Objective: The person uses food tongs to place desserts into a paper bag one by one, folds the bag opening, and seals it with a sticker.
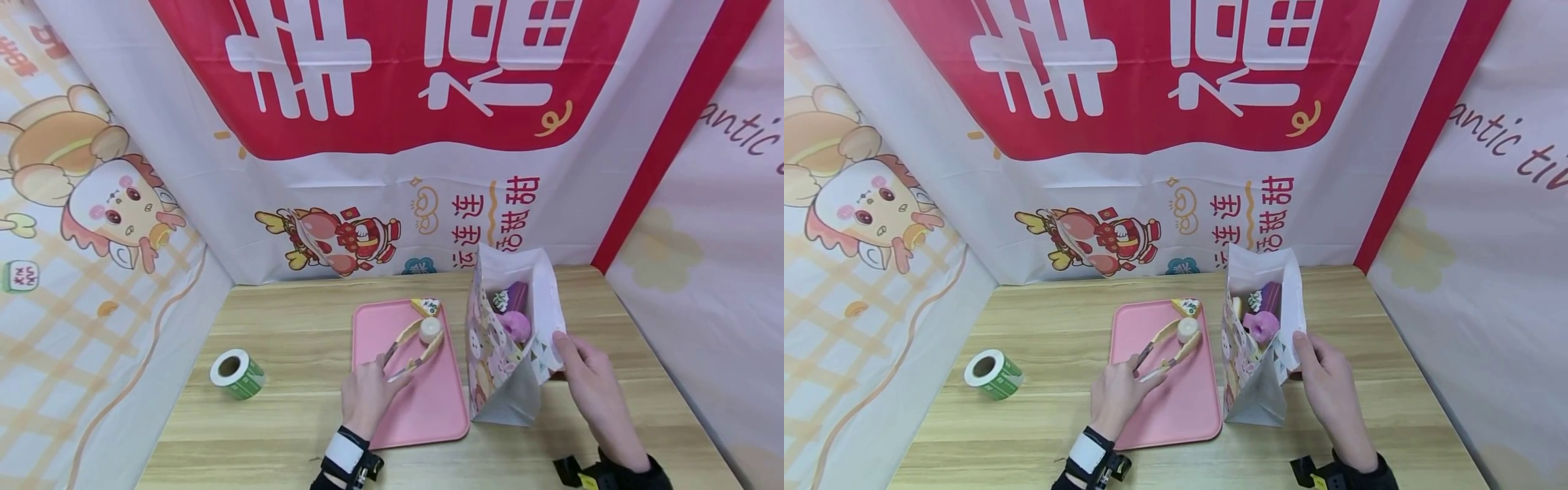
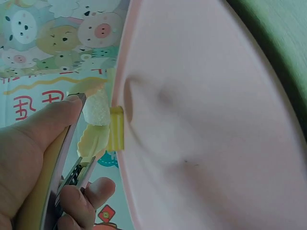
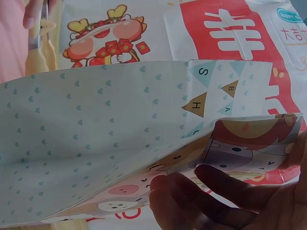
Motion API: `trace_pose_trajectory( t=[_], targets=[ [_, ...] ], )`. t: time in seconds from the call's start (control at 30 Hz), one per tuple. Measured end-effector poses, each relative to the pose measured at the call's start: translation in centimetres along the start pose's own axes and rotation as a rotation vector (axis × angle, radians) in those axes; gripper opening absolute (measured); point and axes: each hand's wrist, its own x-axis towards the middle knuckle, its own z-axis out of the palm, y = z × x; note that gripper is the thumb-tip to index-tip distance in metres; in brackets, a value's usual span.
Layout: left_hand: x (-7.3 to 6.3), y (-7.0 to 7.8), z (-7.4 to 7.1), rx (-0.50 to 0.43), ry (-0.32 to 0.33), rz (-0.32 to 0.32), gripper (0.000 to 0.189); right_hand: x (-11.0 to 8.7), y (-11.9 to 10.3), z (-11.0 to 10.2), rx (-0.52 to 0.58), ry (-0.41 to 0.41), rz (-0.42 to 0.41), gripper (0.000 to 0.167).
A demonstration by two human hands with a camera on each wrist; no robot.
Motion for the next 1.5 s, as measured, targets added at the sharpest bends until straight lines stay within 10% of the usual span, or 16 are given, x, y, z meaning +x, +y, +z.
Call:
trace_pose_trajectory(
  t=[0.73, 1.5],
  targets=[
    [-0.1, 0.0, -4.1, -0.080, 0.113, -0.011, 0.070, -0.1, 0.0, 0.0, 0.012, -0.003, -0.008, 0.062],
    [0.5, 5.8, -11.7, -0.284, 0.223, 0.117, 0.051, 0.0, 0.0, 0.0, 0.026, -0.011, 0.002, 0.067]
  ],
)
